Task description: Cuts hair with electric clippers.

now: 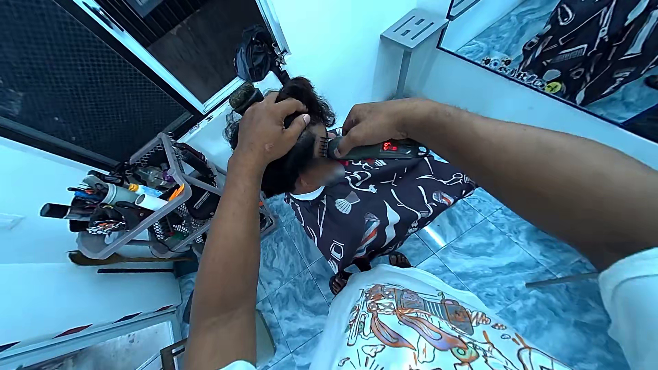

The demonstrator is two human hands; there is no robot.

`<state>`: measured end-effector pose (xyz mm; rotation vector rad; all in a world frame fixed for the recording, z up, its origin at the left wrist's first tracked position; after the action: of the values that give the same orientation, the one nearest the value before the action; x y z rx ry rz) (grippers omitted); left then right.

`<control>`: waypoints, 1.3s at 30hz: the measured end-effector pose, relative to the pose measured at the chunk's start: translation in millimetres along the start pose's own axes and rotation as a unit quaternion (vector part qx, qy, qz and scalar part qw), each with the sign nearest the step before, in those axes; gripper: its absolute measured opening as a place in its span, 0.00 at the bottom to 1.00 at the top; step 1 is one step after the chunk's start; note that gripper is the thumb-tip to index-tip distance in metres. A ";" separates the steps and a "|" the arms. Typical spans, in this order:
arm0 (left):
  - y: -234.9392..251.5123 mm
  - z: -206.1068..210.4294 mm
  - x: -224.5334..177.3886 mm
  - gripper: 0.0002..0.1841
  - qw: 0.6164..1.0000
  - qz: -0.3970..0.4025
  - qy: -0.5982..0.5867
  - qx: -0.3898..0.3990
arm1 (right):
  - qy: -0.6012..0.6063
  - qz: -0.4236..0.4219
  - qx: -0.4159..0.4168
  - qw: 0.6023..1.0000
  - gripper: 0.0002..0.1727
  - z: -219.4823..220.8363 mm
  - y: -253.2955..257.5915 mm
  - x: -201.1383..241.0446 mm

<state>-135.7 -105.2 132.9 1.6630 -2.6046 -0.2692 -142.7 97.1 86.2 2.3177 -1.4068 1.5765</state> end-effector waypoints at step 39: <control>8.0 1.0 -4.4 0.21 0.998 -0.051 0.027 -0.007 | 0.043 -0.055 0.013 0.997 0.20 1.8 -1.2 4.3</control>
<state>-141.1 -97.8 133.6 1.7748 -2.4783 -0.2414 -140.2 94.1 89.1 2.2676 -1.2273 1.6502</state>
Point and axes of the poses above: each hand's wrist, its own y-axis towards the middle knuckle, its own z-axis out of the palm, x = y × z, the point moved 5 cm from there along y, towards the middle knuckle, and after that the axes turned 4 degrees about x, right-handed, at the moved point
